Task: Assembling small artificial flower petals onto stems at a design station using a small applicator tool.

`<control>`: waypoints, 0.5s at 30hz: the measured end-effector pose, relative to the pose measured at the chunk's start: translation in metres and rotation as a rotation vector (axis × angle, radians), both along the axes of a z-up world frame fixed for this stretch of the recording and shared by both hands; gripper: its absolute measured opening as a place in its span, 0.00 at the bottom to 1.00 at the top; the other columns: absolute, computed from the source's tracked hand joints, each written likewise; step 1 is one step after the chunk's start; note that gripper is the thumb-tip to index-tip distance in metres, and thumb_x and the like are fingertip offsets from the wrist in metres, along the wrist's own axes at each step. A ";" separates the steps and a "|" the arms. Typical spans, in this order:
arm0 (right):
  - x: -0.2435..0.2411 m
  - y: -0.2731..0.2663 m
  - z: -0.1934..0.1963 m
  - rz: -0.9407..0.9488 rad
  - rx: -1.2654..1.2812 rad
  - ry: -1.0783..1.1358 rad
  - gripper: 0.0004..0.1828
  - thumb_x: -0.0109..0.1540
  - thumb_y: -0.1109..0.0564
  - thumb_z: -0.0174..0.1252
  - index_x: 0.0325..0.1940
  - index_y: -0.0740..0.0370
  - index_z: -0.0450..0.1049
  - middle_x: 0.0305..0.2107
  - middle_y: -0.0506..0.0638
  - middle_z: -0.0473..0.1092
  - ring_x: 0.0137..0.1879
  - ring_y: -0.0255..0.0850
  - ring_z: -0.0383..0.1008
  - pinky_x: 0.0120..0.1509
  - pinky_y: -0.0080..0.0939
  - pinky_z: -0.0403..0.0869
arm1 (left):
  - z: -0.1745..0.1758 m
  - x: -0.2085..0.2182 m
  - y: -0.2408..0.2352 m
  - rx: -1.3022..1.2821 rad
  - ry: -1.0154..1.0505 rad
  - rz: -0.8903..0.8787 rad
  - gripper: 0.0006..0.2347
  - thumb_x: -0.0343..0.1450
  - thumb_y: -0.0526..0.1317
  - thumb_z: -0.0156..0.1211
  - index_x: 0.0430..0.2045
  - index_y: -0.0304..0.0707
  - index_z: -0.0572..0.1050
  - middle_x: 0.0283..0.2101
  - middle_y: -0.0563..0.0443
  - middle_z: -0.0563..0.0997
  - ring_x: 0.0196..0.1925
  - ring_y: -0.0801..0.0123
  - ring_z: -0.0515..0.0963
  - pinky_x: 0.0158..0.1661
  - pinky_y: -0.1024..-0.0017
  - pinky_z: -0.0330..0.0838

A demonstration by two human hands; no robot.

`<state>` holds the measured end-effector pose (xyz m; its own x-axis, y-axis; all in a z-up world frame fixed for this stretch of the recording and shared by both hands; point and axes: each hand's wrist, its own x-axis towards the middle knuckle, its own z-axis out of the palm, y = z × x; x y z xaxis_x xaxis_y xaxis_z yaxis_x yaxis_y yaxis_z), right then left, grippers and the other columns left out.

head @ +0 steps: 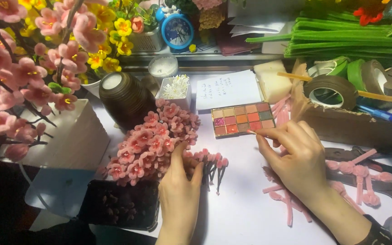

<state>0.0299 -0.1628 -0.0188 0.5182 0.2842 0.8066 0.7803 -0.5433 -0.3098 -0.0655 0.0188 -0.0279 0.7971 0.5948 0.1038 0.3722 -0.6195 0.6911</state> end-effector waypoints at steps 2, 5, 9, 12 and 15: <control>0.000 0.002 0.000 0.019 -0.008 -0.003 0.01 0.57 0.62 0.62 0.32 0.59 0.76 0.21 0.46 0.65 0.28 0.42 0.59 0.37 0.39 0.60 | -0.009 0.000 0.001 0.039 -0.095 -0.043 0.20 0.63 0.39 0.58 0.49 0.51 0.66 0.29 0.57 0.81 0.30 0.61 0.80 0.36 0.62 0.70; 0.001 0.004 -0.003 0.010 -0.043 0.003 0.01 0.57 0.60 0.61 0.32 0.59 0.76 0.22 0.46 0.67 0.30 0.42 0.62 0.39 0.40 0.62 | -0.017 -0.002 0.000 0.087 -0.264 -0.093 0.16 0.64 0.39 0.58 0.47 0.44 0.68 0.30 0.54 0.81 0.30 0.65 0.80 0.35 0.66 0.72; 0.007 0.011 -0.005 -0.094 -0.186 -0.013 0.02 0.57 0.54 0.61 0.31 0.52 0.77 0.23 0.41 0.67 0.29 0.40 0.62 0.34 0.40 0.60 | -0.023 -0.006 0.000 0.210 -0.502 -0.118 0.13 0.68 0.38 0.53 0.45 0.33 0.69 0.39 0.46 0.77 0.42 0.62 0.77 0.41 0.68 0.72; 0.014 0.024 -0.007 -0.190 -0.281 -0.307 0.10 0.59 0.56 0.61 0.23 0.51 0.71 0.20 0.42 0.64 0.27 0.40 0.64 0.32 0.39 0.62 | -0.015 -0.006 -0.003 0.280 -0.556 -0.094 0.11 0.68 0.36 0.53 0.43 0.35 0.70 0.37 0.49 0.76 0.38 0.64 0.77 0.35 0.71 0.73; 0.013 0.035 -0.011 -0.141 -0.405 -0.329 0.08 0.57 0.63 0.54 0.24 0.55 0.67 0.16 0.45 0.59 0.24 0.43 0.60 0.31 0.40 0.61 | -0.014 -0.006 -0.002 0.320 -0.603 -0.121 0.09 0.68 0.33 0.52 0.41 0.34 0.71 0.36 0.49 0.75 0.38 0.64 0.77 0.34 0.71 0.72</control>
